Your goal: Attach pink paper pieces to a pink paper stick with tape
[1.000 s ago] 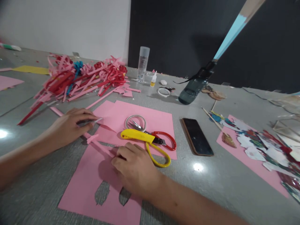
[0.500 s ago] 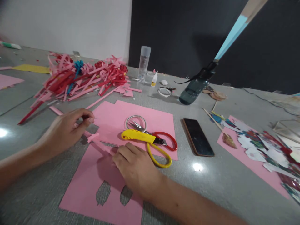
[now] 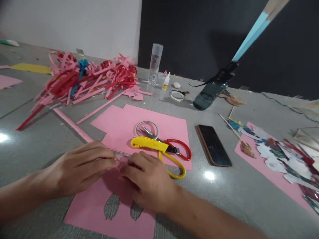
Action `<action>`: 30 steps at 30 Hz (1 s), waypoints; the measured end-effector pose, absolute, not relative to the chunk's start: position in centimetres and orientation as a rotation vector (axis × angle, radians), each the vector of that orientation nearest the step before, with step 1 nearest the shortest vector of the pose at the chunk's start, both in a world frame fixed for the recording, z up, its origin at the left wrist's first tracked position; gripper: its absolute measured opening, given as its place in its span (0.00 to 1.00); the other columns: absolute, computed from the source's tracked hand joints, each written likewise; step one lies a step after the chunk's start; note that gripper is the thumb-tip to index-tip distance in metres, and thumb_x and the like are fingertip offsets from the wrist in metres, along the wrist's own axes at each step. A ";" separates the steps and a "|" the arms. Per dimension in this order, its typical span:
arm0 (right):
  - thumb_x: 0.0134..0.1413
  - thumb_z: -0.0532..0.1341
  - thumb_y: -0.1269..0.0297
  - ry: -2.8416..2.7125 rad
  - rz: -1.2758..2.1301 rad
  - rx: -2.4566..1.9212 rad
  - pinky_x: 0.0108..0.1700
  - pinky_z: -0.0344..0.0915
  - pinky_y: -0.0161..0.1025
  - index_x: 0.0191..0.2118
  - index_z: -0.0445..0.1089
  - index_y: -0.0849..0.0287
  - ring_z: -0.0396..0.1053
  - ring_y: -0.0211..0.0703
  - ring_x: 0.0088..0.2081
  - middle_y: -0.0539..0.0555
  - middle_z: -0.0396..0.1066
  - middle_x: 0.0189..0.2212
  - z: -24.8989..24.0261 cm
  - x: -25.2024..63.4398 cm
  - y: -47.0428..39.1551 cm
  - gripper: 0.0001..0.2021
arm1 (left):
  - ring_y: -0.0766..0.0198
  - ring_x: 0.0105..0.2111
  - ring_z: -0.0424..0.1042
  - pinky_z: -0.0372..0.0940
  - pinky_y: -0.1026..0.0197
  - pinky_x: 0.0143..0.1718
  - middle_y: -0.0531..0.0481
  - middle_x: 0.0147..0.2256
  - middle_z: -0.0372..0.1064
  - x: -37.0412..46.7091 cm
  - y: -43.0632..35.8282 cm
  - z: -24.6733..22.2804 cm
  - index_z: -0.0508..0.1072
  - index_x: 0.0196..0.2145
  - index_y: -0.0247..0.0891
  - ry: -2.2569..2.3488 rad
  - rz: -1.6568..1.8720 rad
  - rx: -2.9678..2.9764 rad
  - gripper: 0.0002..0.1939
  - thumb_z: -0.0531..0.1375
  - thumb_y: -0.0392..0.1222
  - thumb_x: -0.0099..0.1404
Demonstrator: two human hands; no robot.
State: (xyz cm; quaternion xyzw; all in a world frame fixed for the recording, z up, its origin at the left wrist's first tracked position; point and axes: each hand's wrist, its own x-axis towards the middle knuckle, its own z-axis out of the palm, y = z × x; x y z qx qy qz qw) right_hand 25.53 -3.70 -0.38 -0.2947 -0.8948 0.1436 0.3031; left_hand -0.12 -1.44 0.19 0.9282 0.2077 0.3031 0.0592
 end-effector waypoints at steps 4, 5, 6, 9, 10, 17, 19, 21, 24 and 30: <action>0.61 0.61 0.77 -2.419 0.286 -0.722 0.33 0.66 0.38 0.43 0.76 0.59 0.70 0.41 0.34 0.54 0.74 0.37 -0.5 25.6 -3.8 0.10 | 0.59 0.47 0.76 0.72 0.57 0.51 0.42 0.45 0.77 -0.2 -1.3 0.2 0.72 0.54 0.33 0.514 0.944 2.763 0.13 0.55 0.28 0.74; 0.62 0.60 0.77 -2.436 0.269 -0.681 0.33 0.65 0.38 0.42 0.76 0.59 0.69 0.40 0.33 0.54 0.74 0.36 -0.4 25.6 -3.8 0.10 | 0.59 0.47 0.76 0.72 0.58 0.51 0.42 0.44 0.78 -0.3 -1.3 0.2 0.72 0.53 0.32 0.495 0.971 2.755 0.13 0.55 0.28 0.74; 0.63 0.59 0.78 -2.457 0.255 -0.642 0.32 0.65 0.38 0.42 0.76 0.59 0.68 0.40 0.32 0.54 0.74 0.35 -0.4 25.6 -3.9 0.10 | 0.60 0.47 0.76 0.72 0.58 0.51 0.43 0.43 0.78 -0.3 -1.3 0.1 0.72 0.52 0.32 0.487 0.993 2.748 0.12 0.56 0.27 0.74; 0.64 0.58 0.77 -2.522 0.241 -0.657 0.32 0.65 0.40 0.42 0.77 0.61 0.65 0.42 0.31 0.54 0.73 0.33 -0.4 25.5 -3.9 0.10 | 0.62 0.46 0.77 0.72 0.60 0.50 0.46 0.43 0.79 -0.4 -1.3 0.1 0.73 0.49 0.35 0.514 1.015 2.735 0.11 0.58 0.27 0.73; 0.64 0.59 0.76 -2.536 0.250 -0.706 0.32 0.65 0.41 0.42 0.77 0.60 0.66 0.43 0.32 0.54 0.73 0.34 -0.4 25.5 -3.9 0.09 | 0.62 0.46 0.77 0.72 0.60 0.49 0.47 0.44 0.79 -0.4 -1.3 0.1 0.74 0.48 0.37 0.544 1.020 2.745 0.10 0.59 0.28 0.73; 0.67 0.57 0.76 -2.631 0.211 -0.790 0.32 0.63 0.41 0.41 0.74 0.61 0.65 0.44 0.33 0.54 0.72 0.34 -0.4 25.4 -3.9 0.09 | 0.64 0.38 0.74 0.69 0.60 0.40 0.50 0.38 0.77 0.1 -1.8 0.7 0.75 0.43 0.38 0.649 1.015 2.853 0.08 0.60 0.28 0.71; 0.68 0.57 0.76 -2.664 0.142 -0.789 0.32 0.62 0.42 0.39 0.73 0.61 0.65 0.45 0.33 0.55 0.72 0.34 -0.4 25.3 -3.9 0.08 | 0.63 0.35 0.73 0.67 0.60 0.38 0.50 0.36 0.76 0.3 -2.0 0.7 0.74 0.42 0.37 0.626 1.010 2.860 0.08 0.59 0.27 0.70; 0.67 0.57 0.76 -2.693 0.113 -0.807 0.32 0.63 0.43 0.39 0.71 0.61 0.65 0.45 0.33 0.55 0.72 0.35 -0.3 25.1 -3.9 0.07 | 0.63 0.34 0.71 0.66 0.58 0.38 0.50 0.34 0.75 0.4 -2.1 0.7 0.73 0.43 0.36 0.584 0.994 2.865 0.09 0.59 0.25 0.69; 0.66 0.53 0.79 -2.640 0.169 -0.839 0.32 0.64 0.43 0.38 0.69 0.61 0.65 0.46 0.33 0.56 0.71 0.35 -0.2 25.1 -3.9 0.10 | 0.62 0.35 0.70 0.65 0.57 0.39 0.50 0.34 0.74 0.5 -2.2 0.5 0.72 0.42 0.36 0.566 0.946 2.884 0.08 0.60 0.26 0.70; 0.64 0.49 0.81 -2.268 0.431 -0.893 0.29 0.60 0.35 0.40 0.63 0.58 0.62 0.38 0.27 0.49 0.68 0.29 -0.2 25.6 -4.1 0.11 | 0.62 0.34 0.69 0.64 0.57 0.39 0.51 0.33 0.72 0.6 -2.1 0.3 0.70 0.39 0.37 0.625 0.904 2.843 0.05 0.60 0.29 0.72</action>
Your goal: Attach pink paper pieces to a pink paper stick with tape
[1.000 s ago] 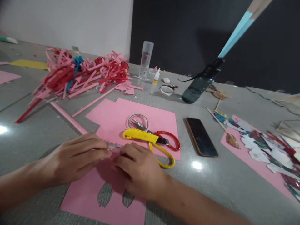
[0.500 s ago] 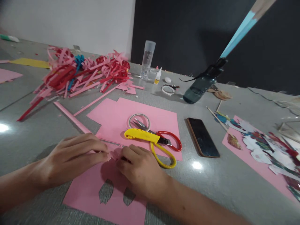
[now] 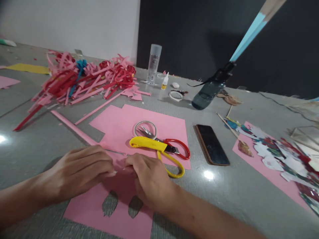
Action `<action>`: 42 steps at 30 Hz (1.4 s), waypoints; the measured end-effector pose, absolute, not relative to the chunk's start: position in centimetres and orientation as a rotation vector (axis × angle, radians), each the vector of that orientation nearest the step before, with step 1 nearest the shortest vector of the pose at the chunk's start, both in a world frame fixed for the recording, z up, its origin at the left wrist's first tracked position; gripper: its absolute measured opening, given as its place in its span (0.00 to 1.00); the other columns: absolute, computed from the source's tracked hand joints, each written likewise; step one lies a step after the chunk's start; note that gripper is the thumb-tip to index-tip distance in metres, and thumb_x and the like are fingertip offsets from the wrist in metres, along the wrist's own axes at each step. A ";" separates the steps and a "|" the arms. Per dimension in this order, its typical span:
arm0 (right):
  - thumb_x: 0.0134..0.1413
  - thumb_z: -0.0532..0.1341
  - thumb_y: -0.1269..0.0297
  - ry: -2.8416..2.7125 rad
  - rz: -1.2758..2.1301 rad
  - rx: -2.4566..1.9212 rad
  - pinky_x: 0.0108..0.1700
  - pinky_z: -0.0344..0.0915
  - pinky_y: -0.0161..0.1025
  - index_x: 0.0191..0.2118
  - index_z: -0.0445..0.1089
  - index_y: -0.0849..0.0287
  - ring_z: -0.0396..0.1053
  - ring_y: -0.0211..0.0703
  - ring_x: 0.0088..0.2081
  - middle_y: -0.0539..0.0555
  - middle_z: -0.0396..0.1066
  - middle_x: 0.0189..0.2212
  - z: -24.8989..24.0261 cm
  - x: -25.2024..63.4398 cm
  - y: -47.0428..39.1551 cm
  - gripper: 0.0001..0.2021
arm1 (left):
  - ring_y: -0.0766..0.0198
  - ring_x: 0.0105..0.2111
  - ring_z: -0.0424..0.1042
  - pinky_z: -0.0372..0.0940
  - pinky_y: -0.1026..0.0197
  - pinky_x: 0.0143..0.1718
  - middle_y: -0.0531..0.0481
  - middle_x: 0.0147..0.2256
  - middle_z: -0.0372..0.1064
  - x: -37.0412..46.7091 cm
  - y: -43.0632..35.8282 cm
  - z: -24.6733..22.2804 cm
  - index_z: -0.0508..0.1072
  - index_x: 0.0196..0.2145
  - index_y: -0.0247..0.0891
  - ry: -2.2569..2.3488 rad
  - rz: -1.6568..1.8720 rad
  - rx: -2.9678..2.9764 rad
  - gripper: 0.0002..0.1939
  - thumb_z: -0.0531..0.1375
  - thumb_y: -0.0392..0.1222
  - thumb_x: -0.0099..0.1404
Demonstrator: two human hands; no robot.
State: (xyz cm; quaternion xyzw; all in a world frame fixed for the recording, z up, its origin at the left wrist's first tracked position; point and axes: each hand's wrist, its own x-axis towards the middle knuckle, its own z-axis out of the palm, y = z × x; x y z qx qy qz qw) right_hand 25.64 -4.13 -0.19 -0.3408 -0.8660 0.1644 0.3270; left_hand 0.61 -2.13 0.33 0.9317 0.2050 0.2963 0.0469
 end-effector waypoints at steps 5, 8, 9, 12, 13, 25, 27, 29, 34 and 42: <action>0.67 0.49 0.80 -2.312 0.502 -0.756 0.31 0.64 0.34 0.40 0.64 0.58 0.66 0.38 0.29 0.50 0.70 0.30 -0.4 25.6 -4.1 0.11 | 0.61 0.37 0.71 0.65 0.57 0.41 0.49 0.37 0.76 0.8 -2.1 0.5 0.72 0.43 0.35 0.518 0.873 2.844 0.07 0.56 0.29 0.74; 0.70 0.50 0.78 -2.295 0.498 -0.667 0.34 0.67 0.34 0.42 0.66 0.60 0.68 0.39 0.32 0.53 0.72 0.32 -0.5 25.5 -4.1 0.11 | 0.61 0.36 0.71 0.65 0.57 0.41 0.48 0.37 0.76 0.9 -2.1 0.6 0.73 0.43 0.34 0.503 0.901 2.848 0.08 0.54 0.29 0.75; 0.70 0.50 0.77 -2.285 0.496 -0.648 0.34 0.68 0.34 0.43 0.67 0.60 0.69 0.39 0.32 0.53 0.73 0.32 -0.5 25.5 -4.1 0.10 | 0.61 0.36 0.71 0.66 0.57 0.40 0.48 0.37 0.76 0.9 -2.2 0.6 0.74 0.42 0.34 0.497 0.911 2.853 0.09 0.54 0.29 0.75; 0.72 0.50 0.75 -2.270 0.511 -0.639 0.34 0.68 0.34 0.42 0.68 0.61 0.68 0.38 0.32 0.53 0.73 0.32 -0.6 25.6 -4.1 0.10 | 0.61 0.35 0.72 0.66 0.57 0.39 0.47 0.36 0.76 0.8 -2.2 0.7 0.74 0.42 0.33 0.470 0.928 2.852 0.09 0.53 0.30 0.76; 0.72 0.51 0.74 -2.264 0.514 -0.641 0.34 0.68 0.34 0.42 0.68 0.61 0.68 0.38 0.32 0.54 0.73 0.33 -0.6 25.6 -4.1 0.10 | 0.61 0.35 0.72 0.66 0.57 0.38 0.47 0.36 0.76 0.8 -2.2 0.8 0.73 0.42 0.33 0.460 0.927 2.848 0.10 0.53 0.30 0.76; 0.68 0.54 0.79 -2.274 0.490 -0.541 0.41 0.75 0.37 0.51 0.71 0.63 0.75 0.43 0.40 0.59 0.78 0.41 -1.0 26.0 -4.1 0.13 | 0.62 0.30 0.71 0.64 0.58 0.34 0.49 0.29 0.74 1.0 -2.2 1.2 0.71 0.39 0.35 0.428 0.942 2.863 0.10 0.52 0.29 0.75; 0.68 0.55 0.79 -2.295 0.481 -0.545 0.40 0.74 0.36 0.50 0.72 0.62 0.75 0.42 0.39 0.58 0.78 0.41 -1.2 26.1 -4.0 0.13 | 0.62 0.28 0.69 0.61 0.58 0.32 0.50 0.28 0.72 1.1 -2.2 1.3 0.70 0.37 0.36 0.413 0.962 2.859 0.09 0.53 0.29 0.74; 0.67 0.55 0.79 -2.337 0.476 -0.533 0.39 0.73 0.35 0.50 0.73 0.62 0.75 0.41 0.38 0.58 0.79 0.41 -1.2 26.1 -4.0 0.13 | 0.62 0.27 0.68 0.60 0.58 0.30 0.51 0.28 0.72 1.1 -2.2 1.4 0.69 0.37 0.37 0.397 0.962 2.857 0.09 0.53 0.29 0.73; 0.68 0.56 0.77 -2.458 0.479 -0.500 0.39 0.72 0.36 0.49 0.74 0.60 0.75 0.40 0.38 0.55 0.79 0.41 -0.9 25.9 -3.8 0.13 | 0.62 0.28 0.67 0.59 0.57 0.29 0.51 0.29 0.72 1.0 -2.2 1.4 0.69 0.38 0.36 0.369 0.954 2.899 0.08 0.52 0.29 0.73; 0.64 0.57 0.79 -2.470 0.548 -0.361 0.40 0.73 0.37 0.48 0.74 0.67 0.75 0.43 0.39 0.58 0.79 0.40 -0.5 26.0 -3.6 0.11 | 0.63 0.25 0.65 0.57 0.56 0.26 0.52 0.26 0.70 1.3 -2.1 1.4 0.71 0.39 0.35 0.315 1.043 2.947 0.07 0.54 0.30 0.71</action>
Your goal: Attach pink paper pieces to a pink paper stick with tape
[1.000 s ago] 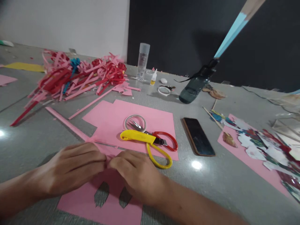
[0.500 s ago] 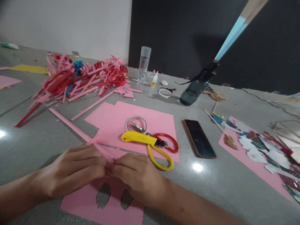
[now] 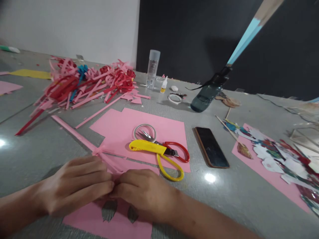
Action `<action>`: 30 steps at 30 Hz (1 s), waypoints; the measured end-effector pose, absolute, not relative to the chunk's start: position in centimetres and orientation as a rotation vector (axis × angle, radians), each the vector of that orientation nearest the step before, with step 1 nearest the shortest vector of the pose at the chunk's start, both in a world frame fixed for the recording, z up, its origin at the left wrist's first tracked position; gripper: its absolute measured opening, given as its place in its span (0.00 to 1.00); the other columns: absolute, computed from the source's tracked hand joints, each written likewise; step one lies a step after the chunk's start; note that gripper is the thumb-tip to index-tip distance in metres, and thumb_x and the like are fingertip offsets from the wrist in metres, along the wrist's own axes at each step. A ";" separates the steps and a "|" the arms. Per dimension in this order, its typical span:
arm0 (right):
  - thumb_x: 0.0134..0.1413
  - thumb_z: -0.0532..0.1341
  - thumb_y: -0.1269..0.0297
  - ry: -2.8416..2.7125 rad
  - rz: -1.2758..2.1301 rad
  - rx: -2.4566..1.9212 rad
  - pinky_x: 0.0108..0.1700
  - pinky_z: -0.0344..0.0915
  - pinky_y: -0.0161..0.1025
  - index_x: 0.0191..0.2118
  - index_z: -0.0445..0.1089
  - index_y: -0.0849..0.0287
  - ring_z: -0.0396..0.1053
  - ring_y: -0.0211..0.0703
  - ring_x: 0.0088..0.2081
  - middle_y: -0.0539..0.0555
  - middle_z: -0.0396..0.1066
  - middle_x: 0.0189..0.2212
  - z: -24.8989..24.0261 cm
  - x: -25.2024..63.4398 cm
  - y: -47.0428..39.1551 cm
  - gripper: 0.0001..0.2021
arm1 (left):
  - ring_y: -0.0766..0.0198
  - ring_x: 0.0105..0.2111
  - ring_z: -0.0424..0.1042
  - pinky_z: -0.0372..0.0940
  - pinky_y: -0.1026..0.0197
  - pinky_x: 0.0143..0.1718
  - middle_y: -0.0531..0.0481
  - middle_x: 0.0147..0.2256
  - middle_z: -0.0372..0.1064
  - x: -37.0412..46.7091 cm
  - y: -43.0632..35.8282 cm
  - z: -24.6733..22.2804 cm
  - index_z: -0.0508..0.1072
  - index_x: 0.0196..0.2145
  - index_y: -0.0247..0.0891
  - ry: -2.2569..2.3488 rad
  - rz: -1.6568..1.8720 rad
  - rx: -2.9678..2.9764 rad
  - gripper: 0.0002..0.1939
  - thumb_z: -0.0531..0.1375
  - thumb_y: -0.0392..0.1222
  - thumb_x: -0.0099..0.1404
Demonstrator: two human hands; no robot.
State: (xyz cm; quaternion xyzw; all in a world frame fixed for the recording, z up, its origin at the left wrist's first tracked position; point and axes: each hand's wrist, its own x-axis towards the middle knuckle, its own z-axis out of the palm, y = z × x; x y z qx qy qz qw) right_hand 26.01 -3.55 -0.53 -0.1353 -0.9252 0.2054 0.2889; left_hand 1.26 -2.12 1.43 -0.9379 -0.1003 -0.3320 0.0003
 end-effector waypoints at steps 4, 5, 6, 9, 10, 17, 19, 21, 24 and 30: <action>0.64 0.57 0.79 -2.407 0.525 -0.358 0.40 0.73 0.37 0.50 0.74 0.67 0.74 0.43 0.39 0.58 0.78 0.41 -0.5 26.0 -3.6 0.13 | 0.62 0.27 0.68 0.60 0.56 0.28 0.51 0.29 0.72 1.0 -2.1 1.0 0.71 0.41 0.34 -0.348 -1.013 -2.987 0.05 0.56 0.29 0.70; 0.64 0.57 0.79 -2.392 0.509 -0.369 0.40 0.73 0.37 0.51 0.74 0.67 0.74 0.43 0.39 0.59 0.78 0.41 -0.5 25.9 -3.7 0.14 | 0.61 0.29 0.69 0.61 0.56 0.30 0.50 0.30 0.73 1.0 -2.1 0.9 0.71 0.42 0.34 -0.352 -1.021 -2.995 0.06 0.57 0.29 0.70; 0.65 0.57 0.80 -2.378 0.488 -0.387 0.40 0.73 0.36 0.52 0.74 0.66 0.74 0.42 0.39 0.58 0.78 0.41 -0.4 25.9 -3.8 0.14 | 0.61 0.30 0.70 0.62 0.56 0.31 0.50 0.31 0.74 1.0 -2.1 0.8 0.71 0.43 0.34 -0.363 -1.042 -2.992 0.06 0.57 0.29 0.70; 0.67 0.57 0.78 -2.331 0.452 -0.452 0.39 0.73 0.35 0.53 0.73 0.65 0.74 0.40 0.38 0.58 0.77 0.40 -0.3 25.8 -4.0 0.13 | 0.61 0.34 0.72 0.64 0.56 0.36 0.49 0.35 0.76 0.8 -1.9 0.7 0.71 0.42 0.35 -0.494 -1.067 -2.958 0.04 0.61 0.31 0.70; 0.68 0.57 0.78 -2.313 0.448 -0.478 0.39 0.74 0.35 0.51 0.73 0.64 0.75 0.40 0.37 0.57 0.77 0.39 -0.3 25.8 -4.1 0.12 | 0.61 0.35 0.72 0.65 0.56 0.38 0.48 0.36 0.76 0.8 -1.7 0.8 0.71 0.42 0.35 -0.553 -1.058 -2.936 0.05 0.63 0.35 0.70; 0.70 0.58 0.74 -2.253 0.498 -0.561 0.44 0.77 0.35 0.50 0.73 0.60 0.77 0.39 0.43 0.58 0.78 0.43 -0.8 26.2 -4.1 0.09 | 0.54 0.42 0.73 0.63 0.52 0.46 0.46 0.43 0.75 -1.6 1.1 1.0 0.71 0.47 0.38 -1.042 -0.856 -2.754 0.12 0.58 0.50 0.75; 0.69 0.59 0.75 -2.233 0.505 -0.567 0.47 0.78 0.36 0.50 0.73 0.60 0.78 0.40 0.46 0.58 0.78 0.44 -0.9 26.2 -4.1 0.09 | 0.55 0.42 0.73 0.62 0.52 0.46 0.47 0.42 0.75 -2.2 2.0 0.8 0.71 0.44 0.39 -1.204 -0.749 -2.805 0.12 0.53 0.49 0.78; 0.68 0.60 0.77 -2.217 0.502 -0.570 0.49 0.78 0.36 0.49 0.74 0.61 0.78 0.40 0.47 0.59 0.79 0.45 -1.0 26.2 -4.0 0.09 | 0.55 0.42 0.72 0.61 0.52 0.47 0.48 0.41 0.74 -2.5 2.6 0.5 0.71 0.42 0.39 -1.302 -0.641 -2.854 0.13 0.52 0.49 0.78; 0.65 0.60 0.80 -2.200 0.488 -0.558 0.51 0.78 0.37 0.48 0.74 0.62 0.78 0.40 0.48 0.60 0.79 0.46 -0.9 26.1 -3.9 0.10 | 0.55 0.40 0.70 0.60 0.52 0.45 0.48 0.38 0.73 -2.4 2.9 0.4 0.70 0.38 0.40 -1.336 -0.559 -2.896 0.12 0.54 0.49 0.76; 0.64 0.60 0.81 -2.223 0.410 -0.548 0.49 0.78 0.38 0.45 0.74 0.62 0.77 0.40 0.46 0.59 0.79 0.44 -0.9 25.9 -3.9 0.10 | 0.53 0.41 0.70 0.57 0.50 0.46 0.49 0.36 0.73 -2.6 2.9 1.4 0.71 0.35 0.40 -1.431 -0.486 -2.728 0.16 0.53 0.52 0.76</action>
